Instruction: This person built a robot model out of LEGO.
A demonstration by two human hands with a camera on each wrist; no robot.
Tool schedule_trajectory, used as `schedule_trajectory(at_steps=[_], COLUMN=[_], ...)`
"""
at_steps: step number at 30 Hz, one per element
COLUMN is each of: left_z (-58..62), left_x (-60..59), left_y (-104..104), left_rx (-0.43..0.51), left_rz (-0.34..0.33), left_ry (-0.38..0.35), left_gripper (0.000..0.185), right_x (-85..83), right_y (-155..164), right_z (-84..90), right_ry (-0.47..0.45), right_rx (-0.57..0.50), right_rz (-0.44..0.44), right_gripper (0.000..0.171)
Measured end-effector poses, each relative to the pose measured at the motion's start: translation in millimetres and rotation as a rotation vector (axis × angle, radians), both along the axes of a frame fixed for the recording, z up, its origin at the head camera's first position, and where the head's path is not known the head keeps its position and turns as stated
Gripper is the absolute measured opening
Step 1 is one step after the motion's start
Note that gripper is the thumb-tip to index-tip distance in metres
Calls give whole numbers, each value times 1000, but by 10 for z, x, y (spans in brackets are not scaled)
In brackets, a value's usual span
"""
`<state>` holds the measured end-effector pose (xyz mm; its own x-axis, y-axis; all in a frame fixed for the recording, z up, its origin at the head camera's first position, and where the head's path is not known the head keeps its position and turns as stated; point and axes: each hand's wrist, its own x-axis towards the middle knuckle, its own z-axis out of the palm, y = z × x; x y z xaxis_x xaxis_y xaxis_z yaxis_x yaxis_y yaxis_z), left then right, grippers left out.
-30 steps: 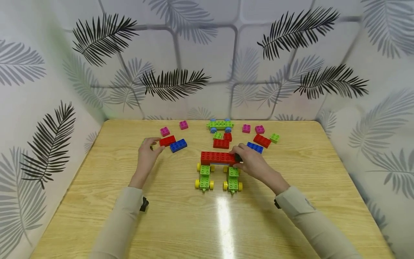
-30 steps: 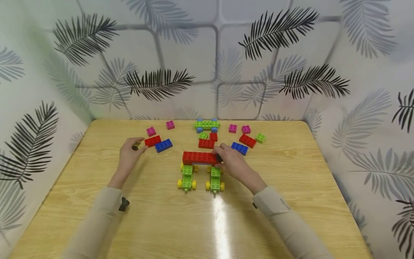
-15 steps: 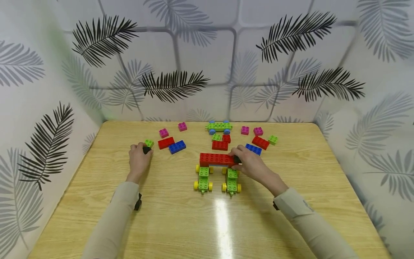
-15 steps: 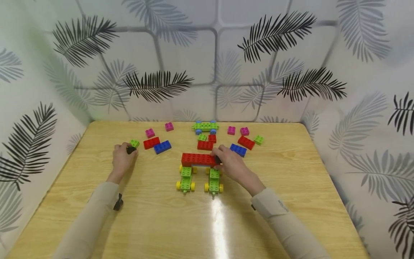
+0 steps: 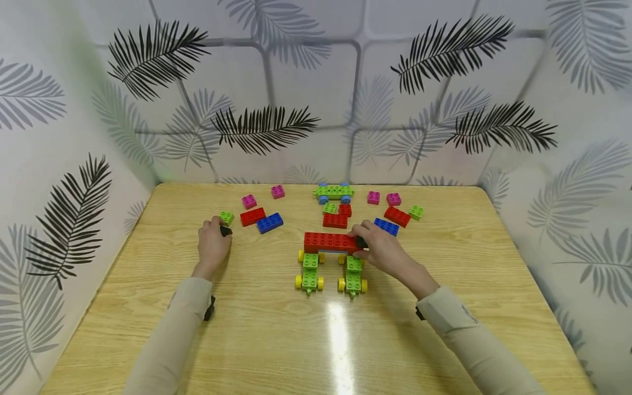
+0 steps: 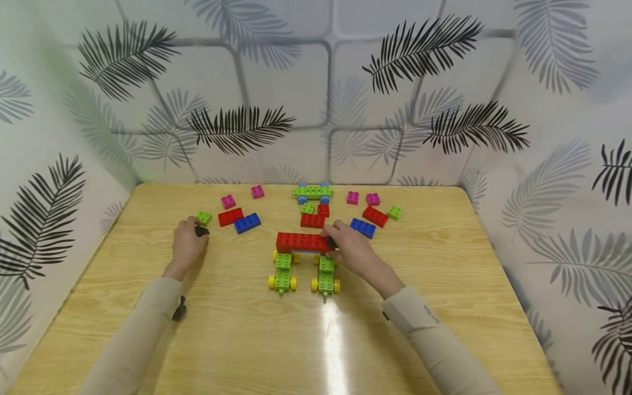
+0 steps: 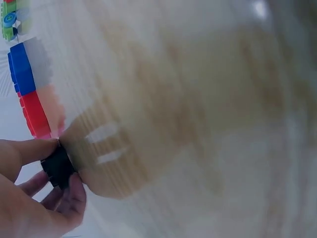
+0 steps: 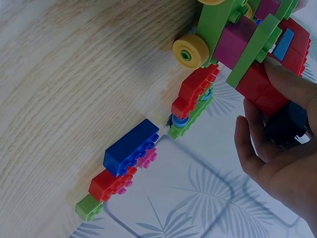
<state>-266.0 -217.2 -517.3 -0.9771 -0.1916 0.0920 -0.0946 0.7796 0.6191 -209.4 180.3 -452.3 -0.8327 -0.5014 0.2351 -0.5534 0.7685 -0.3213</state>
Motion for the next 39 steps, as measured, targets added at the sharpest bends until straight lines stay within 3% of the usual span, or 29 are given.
schedule_trajectory(at_steps=[3, 6, 12, 18, 25, 32, 36, 39], left_z=[11, 55, 250, 473, 646, 719, 731, 719], left_x=[9, 26, 133, 297, 492, 590, 596, 586], left_y=[-20, -11, 191, 554, 897, 1073, 1144, 1178], left_rx=[39, 89, 193, 286, 344, 345, 311, 264], left_rz=[25, 22, -115, -285, -421, -554, -632, -654], left_ry=[56, 158, 274, 273, 214, 171, 187, 197], left_gripper=[33, 33, 34, 36, 39, 39, 38, 38], right_x=[0, -4, -3, -5, -5, 3, 2, 5], right_y=[-6, -7, 3, 8, 10, -3, -4, -5], right_z=[1, -3, 0, 7, 1, 20, 14, 8], right_ry=[-2, -2, -5, -5, -13, -13, -7, -7], right_rx=[0, -3, -3, -9, -7, 2, 5, 4], right_rz=[6, 9, 6, 9, 1, -1, -4, -1], right_gripper=[38, 37, 37, 37, 37, 37, 37, 37])
